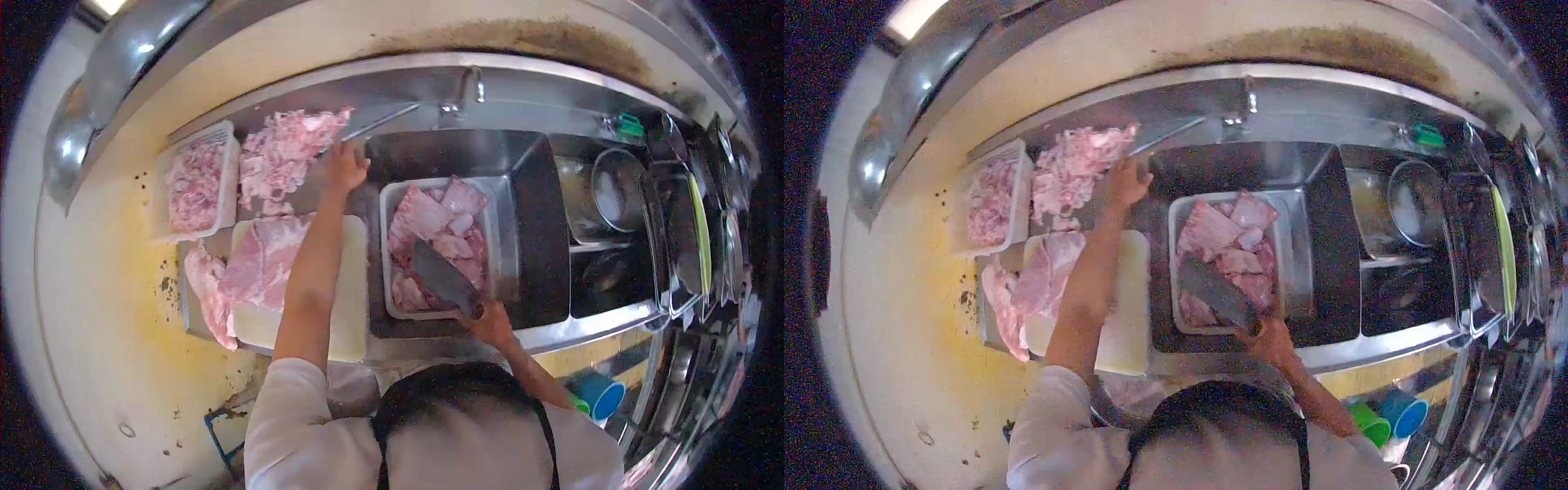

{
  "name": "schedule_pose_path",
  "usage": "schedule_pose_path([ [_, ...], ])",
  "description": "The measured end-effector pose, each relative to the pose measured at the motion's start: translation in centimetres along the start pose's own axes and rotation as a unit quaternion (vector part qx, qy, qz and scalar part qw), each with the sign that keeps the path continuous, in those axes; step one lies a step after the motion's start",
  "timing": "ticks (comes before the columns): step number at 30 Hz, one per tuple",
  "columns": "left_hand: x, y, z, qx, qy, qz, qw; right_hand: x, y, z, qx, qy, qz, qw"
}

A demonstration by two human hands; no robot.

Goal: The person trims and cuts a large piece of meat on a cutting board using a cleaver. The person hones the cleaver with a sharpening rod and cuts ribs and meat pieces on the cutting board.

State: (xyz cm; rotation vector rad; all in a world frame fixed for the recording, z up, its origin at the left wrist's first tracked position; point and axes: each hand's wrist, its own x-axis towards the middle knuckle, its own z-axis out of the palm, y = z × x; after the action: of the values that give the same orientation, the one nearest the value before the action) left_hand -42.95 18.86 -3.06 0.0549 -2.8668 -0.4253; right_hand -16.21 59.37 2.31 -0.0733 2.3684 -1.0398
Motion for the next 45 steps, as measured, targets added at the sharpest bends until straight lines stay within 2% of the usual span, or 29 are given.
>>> schedule_pose_path([
  [2, 0.6, 0.4, 1.1, 0.079, 0.042, -0.04, 0.995, 0.3, 2.5, -0.9, -0.001, -0.028, 0.043, 0.999],
  [3, 0.4, 0.8, 1.5, 0.12, 0.062, -0.061, 0.989, 0.1, 2.5, -1.5, 0.01, -0.005, 0.002, 1.0],
  [5, 0.1, 3.1, -0.4, 0.167, -0.002, -0.089, 0.982, -0.5, 2.0, -3.0, 0.03, 0.043, -0.083, 0.995],
  [6, 0.0, 3.9, -1.2, 0.19, -0.03, -0.105, 0.976, -0.2, 3.2, -2.6, 0.017, 0.046, -0.078, 0.996],
  [8, -0.7, 3.7, 0.2, 0.168, -0.024, -0.076, 0.982, 0.6, 6.1, -1.3, -0.01, 0.053, -0.073, 0.996],
  [9, -0.8, 4.1, 0.2, 0.158, -0.018, -0.063, 0.985, 0.5, 5.7, -1.5, -0.013, 0.082, -0.101, 0.991],
  [11, -2.2, 5.4, 0.6, 0.054, -0.029, -0.057, 0.996, 0.0, 4.7, -1.9, -0.016, 0.143, -0.157, 0.977],
  [12, -3.6, 6.4, 0.2, 0.004, -0.032, -0.054, 0.998, -0.1, 5.4, -1.6, -0.021, 0.136, -0.166, 0.977],
  [15, -7.8, 8.1, -0.1, 0.006, 0.073, -0.012, 0.997, 0.7, 6.2, -0.8, -0.049, 0.111, -0.169, 0.978],
  [17, -11.8, 8.6, -1.1, -0.134, 0.064, -0.029, 0.989, 1.4, 3.6, -1.6, -0.094, 0.082, -0.148, 0.981],
  [19, -16.7, 12.0, -6.4, -0.208, -0.005, -0.132, 0.969, 1.7, 2.8, -1.7, -0.083, 0.07, -0.131, 0.985],
  [21, -23.6, 14.6, -10.0, -0.286, -0.005, -0.168, 0.943, 1.0, 3.1, -1.4, -0.062, 0.055, -0.134, 0.987],
  [22, -27.7, 13.8, -8.7, -0.237, -0.011, -0.153, 0.959, 1.1, 3.4, -1.8, -0.048, 0.05, -0.155, 0.985],
  [24, -34.7, 14.4, -7.9, -0.238, -0.009, -0.179, 0.954, 2.4, 4.6, -1.9, -0.069, 0.054, -0.171, 0.981],
  [26, -37.9, 15.5, -8.2, -0.274, -0.038, -0.228, 0.933, 3.8, 6.8, -0.6, -0.14, 0.069, -0.149, 0.976],
  [29, -38.8, 17.5, -9.5, -0.273, -0.045, -0.267, 0.923, 5.2, 4.1, 1.9, -0.208, 0.023, -0.129, 0.969],
  [31, -39.7, 17.9, -10.0, -0.232, -0.071, -0.265, 0.933, 4.0, -2.2, 3.4, -0.193, -0.078, -0.164, 0.964],
  [33, -41.2, 17.3, -10.2, -0.173, -0.124, -0.239, 0.947, 2.4, -5.9, 4.5, -0.099, -0.07, -0.399, 0.909],
  [36, -41.4, 16.5, -14.4, -0.21, -0.008, -0.24, 0.948, 4.2, -5.3, 5.0, -0.177, -0.141, -0.31, 0.924],
  [38, -41.3, 16.0, -18.0, -0.233, 0.125, -0.272, 0.925, 7.6, -0.7, 3.7, -0.225, -0.158, -0.206, 0.939],
  [40, -42.3, 14.5, -21.3, -0.218, 0.092, -0.345, 0.908, 9.7, 4.2, 3.8, -0.138, -0.04, -0.329, 0.933],
  [41, -42.7, 14.2, -22.1, -0.212, 0.071, -0.38, 0.898, 9.4, 3.8, 4.3, -0.142, -0.032, -0.318, 0.937],
  [42, -42.4, 14.3, -21.9, -0.201, 0.074, -0.345, 0.914, 9.2, 3.6, 4.7, -0.146, -0.023, -0.307, 0.94],
  [44, -41.3, 14.9, -20.9, -0.183, 0.08, -0.275, 0.94, 5.2, -4.7, 5.6, -0.179, -0.11, -0.281, 0.937],
  [45, -41.1, 15.2, -19.7, -0.125, 0.1, -0.228, 0.96, 4.0, -8.1, 5.7, -0.153, -0.154, -0.335, 0.917],
])
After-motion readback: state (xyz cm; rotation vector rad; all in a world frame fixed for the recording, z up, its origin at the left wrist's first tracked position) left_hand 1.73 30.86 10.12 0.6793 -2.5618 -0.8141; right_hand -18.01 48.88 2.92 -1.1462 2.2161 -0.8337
